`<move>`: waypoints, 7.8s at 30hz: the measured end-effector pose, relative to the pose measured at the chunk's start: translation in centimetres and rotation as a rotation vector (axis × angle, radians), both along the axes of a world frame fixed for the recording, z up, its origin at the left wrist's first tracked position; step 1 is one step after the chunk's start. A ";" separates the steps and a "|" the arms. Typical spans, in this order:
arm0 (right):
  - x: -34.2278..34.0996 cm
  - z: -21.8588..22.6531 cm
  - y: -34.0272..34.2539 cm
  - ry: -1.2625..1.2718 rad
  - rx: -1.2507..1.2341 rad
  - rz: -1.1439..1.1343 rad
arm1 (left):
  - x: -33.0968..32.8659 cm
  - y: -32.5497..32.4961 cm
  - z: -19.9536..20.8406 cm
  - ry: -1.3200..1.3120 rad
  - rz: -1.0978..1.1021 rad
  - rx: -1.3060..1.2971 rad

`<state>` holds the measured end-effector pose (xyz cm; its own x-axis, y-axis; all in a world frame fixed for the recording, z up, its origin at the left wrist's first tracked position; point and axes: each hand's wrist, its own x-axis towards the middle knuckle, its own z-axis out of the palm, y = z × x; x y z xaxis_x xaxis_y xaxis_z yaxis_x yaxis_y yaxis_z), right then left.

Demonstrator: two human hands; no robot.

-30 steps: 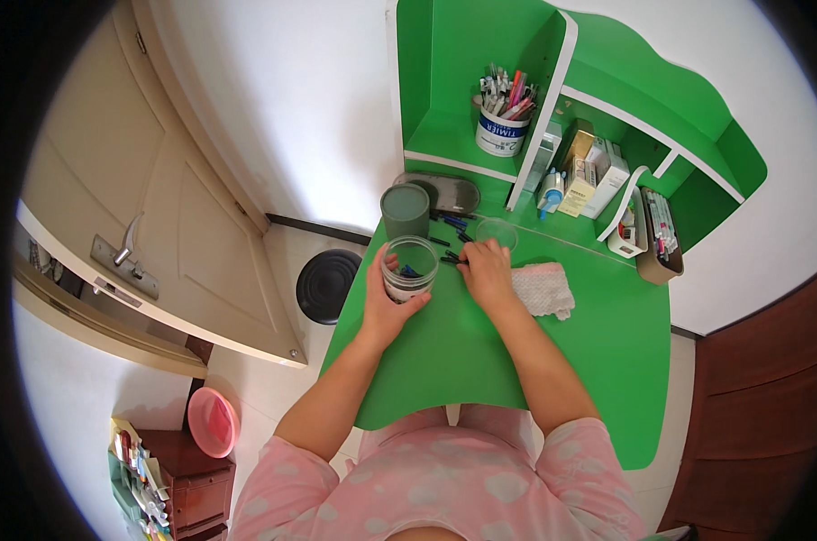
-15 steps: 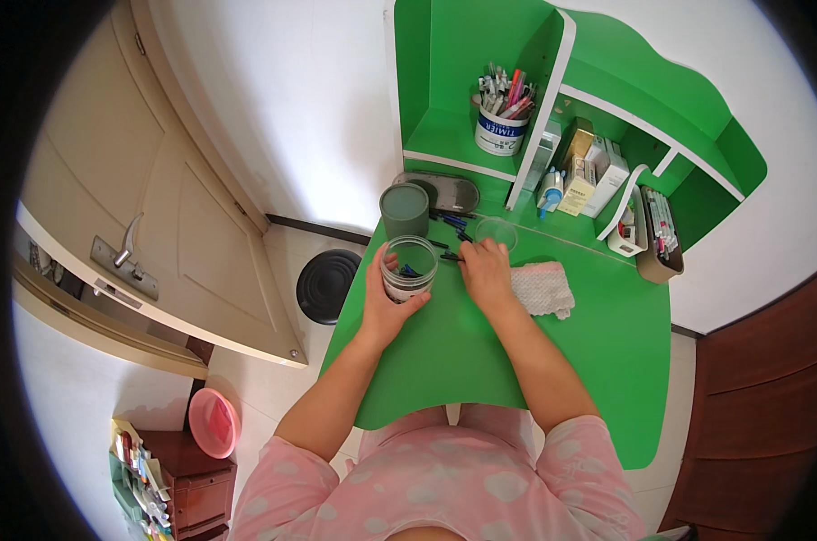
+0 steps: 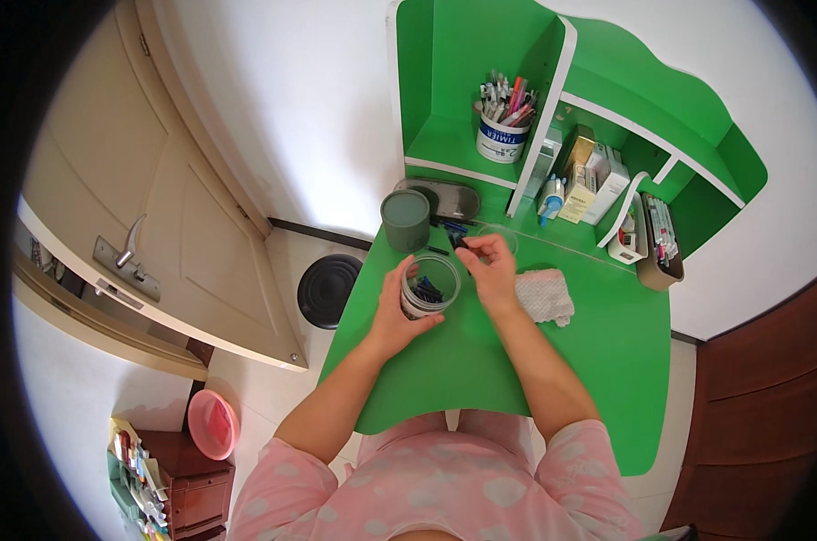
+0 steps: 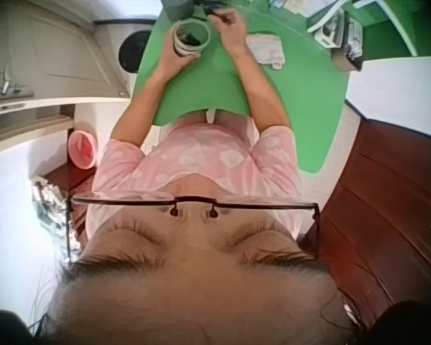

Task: The person organizes various boxes, containers, and stationery items on a green desk, placing items onto shelves and inside a jar, then wipes the desk surface with a cloth.

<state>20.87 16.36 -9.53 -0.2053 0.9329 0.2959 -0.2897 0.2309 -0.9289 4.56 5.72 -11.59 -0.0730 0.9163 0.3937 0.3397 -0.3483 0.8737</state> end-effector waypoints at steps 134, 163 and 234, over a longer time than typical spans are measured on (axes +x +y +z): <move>1.1 -2.3 0.7 -1.101 0.771 -0.271 | -0.2 0.5 -0.5 -0.387 0.057 -0.111; -0.4 1.9 -2.7 -0.357 0.764 -0.169 | -0.5 0.6 -1.3 -0.250 0.053 -0.061; -1.3 -2.1 3.3 -1.214 0.815 -0.365 | -0.5 0.7 -1.1 -0.398 0.155 -0.031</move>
<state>19.58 19.65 -11.62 -0.4984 0.6536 0.5695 0.7243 0.6750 -0.1408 4.06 6.42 -12.72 -0.3517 0.8934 0.2797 0.0199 -0.2916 0.9563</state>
